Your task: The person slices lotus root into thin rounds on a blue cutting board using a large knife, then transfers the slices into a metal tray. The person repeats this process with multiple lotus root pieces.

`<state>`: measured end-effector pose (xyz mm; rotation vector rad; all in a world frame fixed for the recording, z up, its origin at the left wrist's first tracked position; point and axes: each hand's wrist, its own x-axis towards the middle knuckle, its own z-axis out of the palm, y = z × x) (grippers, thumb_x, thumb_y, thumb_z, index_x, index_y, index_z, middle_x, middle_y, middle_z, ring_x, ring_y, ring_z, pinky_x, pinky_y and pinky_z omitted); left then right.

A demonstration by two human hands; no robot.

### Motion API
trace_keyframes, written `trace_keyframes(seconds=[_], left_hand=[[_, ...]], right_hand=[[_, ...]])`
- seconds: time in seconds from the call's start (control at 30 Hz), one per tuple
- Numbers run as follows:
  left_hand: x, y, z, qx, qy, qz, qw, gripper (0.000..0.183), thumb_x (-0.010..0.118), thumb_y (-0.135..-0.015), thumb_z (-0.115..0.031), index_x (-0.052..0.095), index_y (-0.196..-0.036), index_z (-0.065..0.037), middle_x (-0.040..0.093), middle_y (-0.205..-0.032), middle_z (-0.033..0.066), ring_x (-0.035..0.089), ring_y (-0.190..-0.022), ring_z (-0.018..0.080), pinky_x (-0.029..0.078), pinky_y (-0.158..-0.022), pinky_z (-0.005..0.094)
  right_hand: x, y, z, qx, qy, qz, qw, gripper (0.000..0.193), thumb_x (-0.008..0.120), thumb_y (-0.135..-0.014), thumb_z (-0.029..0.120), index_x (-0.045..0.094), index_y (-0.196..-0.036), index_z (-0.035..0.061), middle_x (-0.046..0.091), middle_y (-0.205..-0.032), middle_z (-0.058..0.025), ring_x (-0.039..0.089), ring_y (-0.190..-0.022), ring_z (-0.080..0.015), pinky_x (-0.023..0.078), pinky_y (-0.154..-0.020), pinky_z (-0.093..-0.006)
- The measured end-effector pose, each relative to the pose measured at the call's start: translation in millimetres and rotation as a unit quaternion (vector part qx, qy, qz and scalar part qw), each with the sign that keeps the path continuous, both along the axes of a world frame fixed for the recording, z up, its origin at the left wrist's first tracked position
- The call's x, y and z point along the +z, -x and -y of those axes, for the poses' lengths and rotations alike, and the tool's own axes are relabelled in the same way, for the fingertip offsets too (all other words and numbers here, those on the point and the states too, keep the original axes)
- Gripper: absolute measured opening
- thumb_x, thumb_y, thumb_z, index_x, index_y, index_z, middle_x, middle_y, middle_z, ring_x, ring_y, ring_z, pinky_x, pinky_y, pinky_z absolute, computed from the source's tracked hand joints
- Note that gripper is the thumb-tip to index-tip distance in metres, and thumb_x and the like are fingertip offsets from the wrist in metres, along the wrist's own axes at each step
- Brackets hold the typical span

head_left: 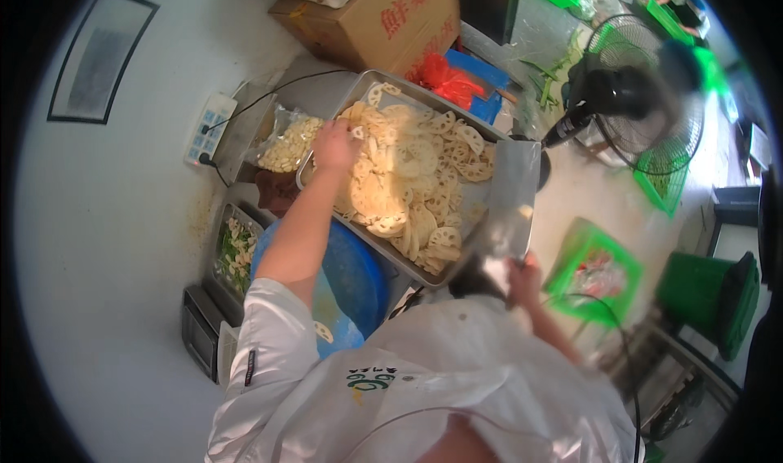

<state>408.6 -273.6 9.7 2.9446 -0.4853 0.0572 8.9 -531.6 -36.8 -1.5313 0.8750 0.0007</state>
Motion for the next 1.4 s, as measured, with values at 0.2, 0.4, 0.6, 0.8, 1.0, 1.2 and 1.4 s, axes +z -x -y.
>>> trace_keyframes(seconds=[0.2,0.4,0.6,0.8,1.0,1.2,1.4], left_hand=[[30,4,28,0.046,0.214,-0.073,0.973,0.028,0.075,-0.086,-0.024,0.068,-0.105,-0.005,0.071,-0.095,0.0122,0.067,-0.084,0.0291,0.053,-0.078,0.0386],[1,53,118,0.063,0.4,-0.369,0.837,0.036,0.077,-0.088,-0.019,0.065,-0.116,-0.001,0.07,-0.099,0.0094,0.066,-0.087,0.0192,0.053,-0.078,0.0334],[-14,46,62,0.026,0.366,-0.227,0.902,0.046,0.074,-0.09,-0.024,0.062,-0.129,-0.003,0.069,-0.118,0.012,0.067,-0.101,0.0224,0.053,-0.089,0.0333],[-16,91,-173,0.077,0.156,0.015,0.985,0.036,0.071,-0.09,-0.022,0.067,-0.119,-0.002,0.071,-0.107,0.0163,0.067,-0.1,0.0353,0.052,-0.092,0.0421],[-49,259,-299,0.228,0.066,0.046,0.97,0.056,0.061,-0.099,-0.034,0.051,-0.14,0.003,0.051,-0.142,0.0309,0.047,-0.131,0.0482,0.036,-0.112,0.0523],[-107,380,-298,0.299,0.029,-0.005,0.954,0.068,0.051,-0.102,-0.044,0.039,-0.152,0.001,0.032,-0.159,0.0289,0.03,-0.146,0.0475,0.024,-0.119,0.0565],[-82,393,-254,0.228,0.089,-0.019,0.969,0.071,0.045,-0.103,-0.046,0.033,-0.156,0.0,0.024,-0.165,0.024,0.02,-0.153,0.0431,0.016,-0.123,0.0546]], right_hand=[[7,-10,11,-0.086,-0.08,0.086,0.989,0.013,0.067,-0.097,0.014,0.06,-0.102,0.0047,0.057,-0.066,0.0017,0.053,-0.052,-0.0073,0.042,-0.048,-0.0244],[23,-21,15,-0.117,-0.094,0.058,0.987,0.011,0.066,-0.097,0.012,0.06,-0.103,0.0051,0.056,-0.067,0.002,0.051,-0.053,-0.0071,0.043,-0.049,-0.0245],[22,-17,14,-0.1,-0.076,0.055,0.991,0.009,0.065,-0.097,0.011,0.06,-0.102,0.0048,0.057,-0.067,0.0016,0.053,-0.054,-0.0074,0.044,-0.05,-0.0247],[33,-34,-9,0.038,0.016,0.038,0.998,0.016,0.068,-0.094,0.015,0.06,-0.099,0.0026,0.06,-0.068,-0.0027,0.057,-0.054,-0.0111,0.048,-0.051,-0.0289],[37,-66,-72,0.261,-0.023,0.012,0.965,0.03,0.068,-0.092,0.024,0.061,-0.103,-0.0029,0.068,-0.073,-0.0117,0.064,-0.056,-0.0193,0.052,-0.055,-0.0355],[26,-84,-178,0.532,0.151,0.088,0.829,0.032,0.062,-0.09,0.028,0.064,-0.101,-0.0024,0.07,-0.089,-0.0253,0.07,-0.084,-0.0409,0.055,-0.077,-0.0485],[14,-81,-237,0.556,0.135,0.001,0.82,0.034,0.061,-0.089,0.027,0.065,-0.103,-0.0037,0.069,-0.104,-0.029,0.066,-0.102,-0.0463,0.052,-0.088,-0.0521]])
